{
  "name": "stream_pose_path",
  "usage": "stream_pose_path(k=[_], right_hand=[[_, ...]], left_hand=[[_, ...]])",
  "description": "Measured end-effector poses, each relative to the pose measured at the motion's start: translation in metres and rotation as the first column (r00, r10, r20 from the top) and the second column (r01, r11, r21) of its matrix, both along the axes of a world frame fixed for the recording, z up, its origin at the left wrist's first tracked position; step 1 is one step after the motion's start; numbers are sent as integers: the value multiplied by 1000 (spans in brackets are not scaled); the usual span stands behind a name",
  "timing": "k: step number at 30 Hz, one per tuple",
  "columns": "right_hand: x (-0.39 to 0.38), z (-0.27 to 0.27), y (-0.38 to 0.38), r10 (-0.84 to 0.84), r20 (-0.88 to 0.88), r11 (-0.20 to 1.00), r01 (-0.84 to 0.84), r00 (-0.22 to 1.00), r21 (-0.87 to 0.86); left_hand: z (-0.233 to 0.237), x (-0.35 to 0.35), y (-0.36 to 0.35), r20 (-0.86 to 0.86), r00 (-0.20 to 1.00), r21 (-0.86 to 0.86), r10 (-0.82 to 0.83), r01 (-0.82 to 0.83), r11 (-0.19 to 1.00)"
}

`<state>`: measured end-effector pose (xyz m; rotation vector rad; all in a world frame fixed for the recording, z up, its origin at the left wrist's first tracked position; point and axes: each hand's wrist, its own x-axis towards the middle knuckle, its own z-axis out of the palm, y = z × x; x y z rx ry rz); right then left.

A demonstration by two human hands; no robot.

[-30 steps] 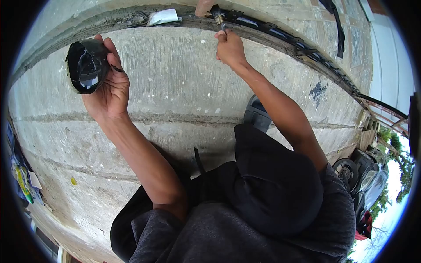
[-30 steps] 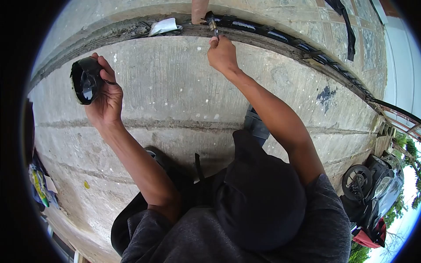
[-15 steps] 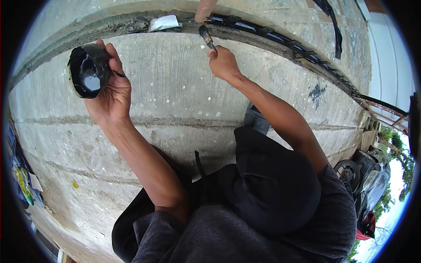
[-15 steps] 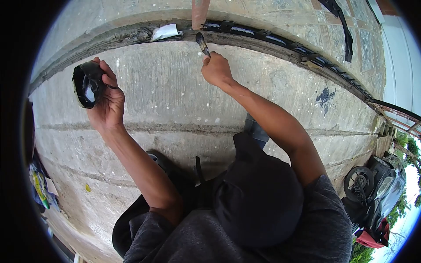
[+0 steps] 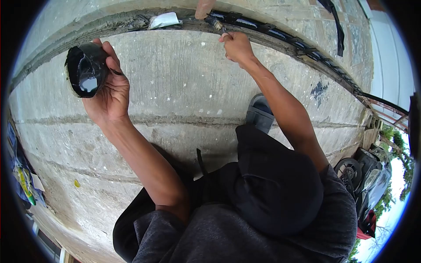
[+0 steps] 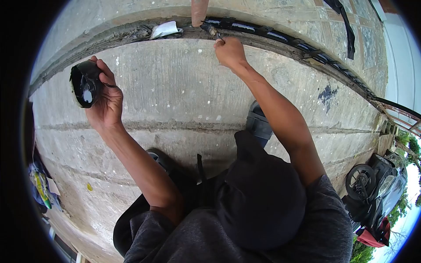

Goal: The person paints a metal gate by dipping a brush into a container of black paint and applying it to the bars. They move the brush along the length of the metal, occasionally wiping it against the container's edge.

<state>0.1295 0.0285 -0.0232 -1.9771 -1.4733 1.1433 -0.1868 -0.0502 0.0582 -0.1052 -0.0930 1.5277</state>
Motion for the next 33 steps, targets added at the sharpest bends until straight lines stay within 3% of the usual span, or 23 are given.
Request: stream_pose_path(k=[3,6,12,15,18,21,27,31,33], right_hand=[[0,9,-15,-49,-17,999,49,999,8],[-5,17,-11,43,-53,989,-50,998,-140],[-4,6,-2,-135,-36,961,140,990,237],[-17,1,-3,-85,0,996,85,996,9],[-18,-13,-16,103,74,995,-102,992,-19],[-16,-18,-21,76,206,961,-127,976,245],[17,0,-33,16,314,991,-56,949,121],[3,1,-36,145,421,958,-233,896,166],[10,-2,-21,79,470,957,-200,879,213]], left_hand=[[1,-2,0,-12,1000,-11,3,-4,1000],[-3,-1,1,-16,1000,-10,0,0,1000],[-1,0,1,-10,1000,-9,-8,8,1000],[-3,1,1,-16,1000,-7,-17,17,1000],[0,1,3,-23,999,16,-22,23,1000],[1,2,2,-21,1000,10,-22,23,1000],[2,-1,3,-26,999,24,-38,39,999],[0,0,2,-44,998,9,-37,38,999],[3,-2,4,-51,998,11,-36,37,999]])
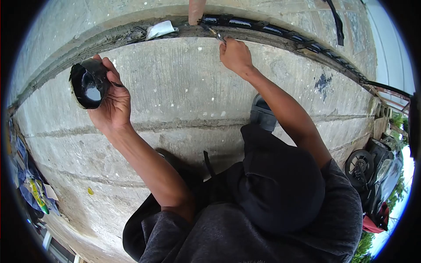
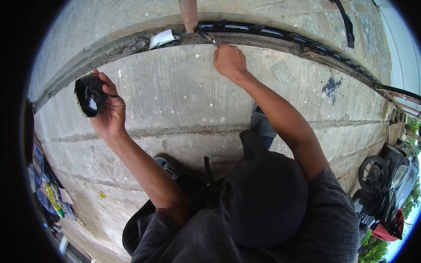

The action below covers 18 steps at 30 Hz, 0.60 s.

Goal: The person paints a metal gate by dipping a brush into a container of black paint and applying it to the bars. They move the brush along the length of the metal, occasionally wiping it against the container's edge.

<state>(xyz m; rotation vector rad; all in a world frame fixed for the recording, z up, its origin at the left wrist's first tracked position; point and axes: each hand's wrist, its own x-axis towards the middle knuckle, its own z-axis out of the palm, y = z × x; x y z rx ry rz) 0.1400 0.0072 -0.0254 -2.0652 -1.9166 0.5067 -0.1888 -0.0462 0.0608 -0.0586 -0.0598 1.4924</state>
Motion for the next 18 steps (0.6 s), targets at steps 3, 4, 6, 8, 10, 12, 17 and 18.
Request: stream_pose_path(k=[3,4,6,8,10,12,17,18], right_hand=[[19,-4,-4,-92,27,994,90,995,62],[27,-3,-7,-123,28,989,120,992,82],[29,-1,-22,-101,-15,991,102,995,88],[24,2,-32,-25,21,998,24,999,57],[24,-3,-22,-25,23,998,24,999,63],[26,-4,-7,-44,33,993,40,998,113],[35,2,-20,-93,-36,991,97,995,96],[34,2,-18,-76,-33,995,78,997,67]], left_hand=[[5,-5,1,4,1000,-3,-19,19,1000],[6,-5,1,0,1000,7,-7,7,1000],[5,-5,0,-12,1000,22,14,-13,1000],[0,-5,-1,0,1000,-4,13,-13,1000],[-1,-3,0,5,1000,-15,4,-4,1000],[0,-4,0,-1,1000,-8,1,-1,1000],[1,-2,-1,3,1000,9,29,-29,1000],[0,0,-1,-5,999,20,34,-33,999]])
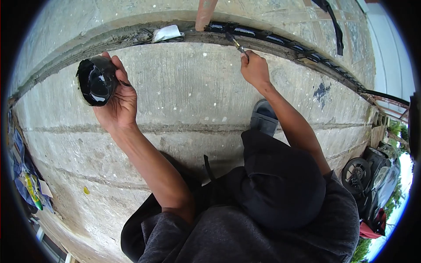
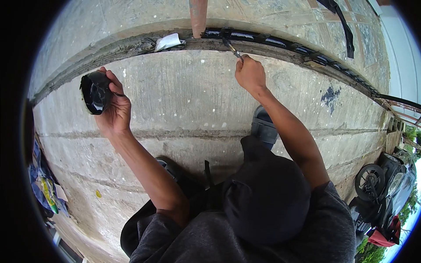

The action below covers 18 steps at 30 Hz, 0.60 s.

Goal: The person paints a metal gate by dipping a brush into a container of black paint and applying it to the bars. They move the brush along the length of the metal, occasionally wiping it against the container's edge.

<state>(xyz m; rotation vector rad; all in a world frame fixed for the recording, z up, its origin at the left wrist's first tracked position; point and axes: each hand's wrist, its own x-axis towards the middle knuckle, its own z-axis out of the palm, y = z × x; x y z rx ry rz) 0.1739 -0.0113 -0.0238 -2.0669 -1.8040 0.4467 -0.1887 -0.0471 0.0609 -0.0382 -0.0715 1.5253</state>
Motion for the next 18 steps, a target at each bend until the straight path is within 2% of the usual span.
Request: stream_pose_path(k=[3,6,12,16,18], right_hand=[[-4,-1,7,28,-6,997,-28,1000,-74],[-4,-5,18,-45,-154,995,31,987,-93],[-12,5,7,-100,-238,970,41,966,-239],[1,7,19,-162,-193,979,133,968,-154],[10,13,12,-164,-196,977,132,967,-169]], left_hand=[[-2,3,2,6,1000,-19,-8,8,1000],[-1,7,1,18,1000,-25,-17,17,1000],[-1,4,-1,38,999,-16,-13,14,1000],[0,3,1,28,1000,-28,-10,11,1000],[0,5,0,32,999,-21,-5,6,1000]])
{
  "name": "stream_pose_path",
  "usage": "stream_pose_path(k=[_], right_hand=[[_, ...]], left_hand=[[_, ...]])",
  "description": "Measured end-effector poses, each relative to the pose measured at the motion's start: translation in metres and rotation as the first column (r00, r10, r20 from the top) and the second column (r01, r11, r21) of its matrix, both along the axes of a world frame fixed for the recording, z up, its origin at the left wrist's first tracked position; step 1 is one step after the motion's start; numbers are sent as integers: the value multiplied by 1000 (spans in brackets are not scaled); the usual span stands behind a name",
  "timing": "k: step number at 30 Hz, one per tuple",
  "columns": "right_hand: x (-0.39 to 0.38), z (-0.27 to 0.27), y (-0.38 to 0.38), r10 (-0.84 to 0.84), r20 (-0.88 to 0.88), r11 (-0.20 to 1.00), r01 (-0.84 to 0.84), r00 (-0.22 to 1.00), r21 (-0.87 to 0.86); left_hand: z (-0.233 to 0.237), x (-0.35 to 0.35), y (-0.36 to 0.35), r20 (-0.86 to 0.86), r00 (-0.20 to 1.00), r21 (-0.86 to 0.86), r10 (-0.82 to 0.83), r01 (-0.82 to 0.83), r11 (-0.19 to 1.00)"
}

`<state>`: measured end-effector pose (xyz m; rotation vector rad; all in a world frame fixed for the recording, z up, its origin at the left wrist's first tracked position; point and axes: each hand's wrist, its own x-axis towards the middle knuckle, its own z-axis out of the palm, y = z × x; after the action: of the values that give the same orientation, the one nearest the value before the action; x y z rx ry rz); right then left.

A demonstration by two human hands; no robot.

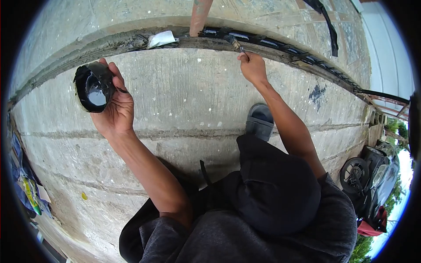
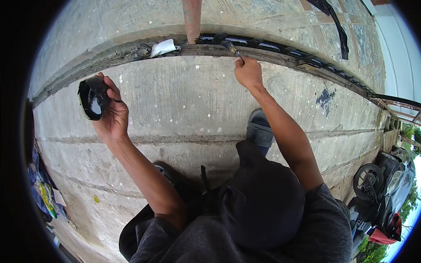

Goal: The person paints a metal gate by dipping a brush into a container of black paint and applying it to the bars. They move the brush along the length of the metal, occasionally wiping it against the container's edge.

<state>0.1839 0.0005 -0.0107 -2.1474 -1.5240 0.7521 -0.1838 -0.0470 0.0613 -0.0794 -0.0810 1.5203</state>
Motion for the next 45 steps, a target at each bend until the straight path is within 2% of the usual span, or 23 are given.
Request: stream_pose_path(k=[3,6,9,12,13,16,20,23,26,29,32,35,39,42,44,45], right_hand=[[8,7,-10,29,73,999,-30,997,13],[3,20,-11,109,135,988,-93,985,-120],[-1,13,-3,159,200,986,-144,967,-84],[-2,15,6,158,179,987,-149,971,-65],[1,8,11,121,202,992,-124,972,3],[8,25,10,53,151,997,-61,987,46],[17,37,-7,99,177,994,-107,979,36],[22,27,-9,-23,29,989,18,999,146],[6,38,2,-17,-88,997,24,996,77],[13,-8,6,49,12,995,-50,999,91],[19,-7,-13,108,-22,994,-107,994,32],[25,15,-27,72,-35,995,-74,997,-62],[40,55,-37,162,-23,980,-164,986,-112],[44,112,-28,300,88,936,-276,950,-219],[47,137,-20,356,188,933,-339,915,-117],[41,156,-12,418,264,908,-394,869,-141]], left_hand=[[-2,0,1,-8,1000,7,5,-5,1000],[-4,2,0,-13,1000,-6,8,-8,1000],[-4,5,2,-34,999,6,19,-19,1000],[-3,6,3,-49,998,18,34,-33,999],[-3,6,4,-52,998,21,38,-37,999],[-2,5,4,-47,998,15,43,-42,999],[-4,4,2,-28,999,-13,41,-42,999],[-4,5,3,-36,999,-7,31,-31,999],[-2,6,4,-47,999,-15,8,-9,1000],[1,9,5,-60,998,-8,-4,3,1000],[2,12,8,-80,997,21,2,0,1000],[-1,13,15,-107,994,35,13,-9,999],[-5,15,20,-106,993,25,41,-38,999],[-8,17,22,-86,994,30,61,-59,998],[-10,20,24,-57,996,38,66,-64,997],[-12,21,25,-57,996,32,73,-71,997]])
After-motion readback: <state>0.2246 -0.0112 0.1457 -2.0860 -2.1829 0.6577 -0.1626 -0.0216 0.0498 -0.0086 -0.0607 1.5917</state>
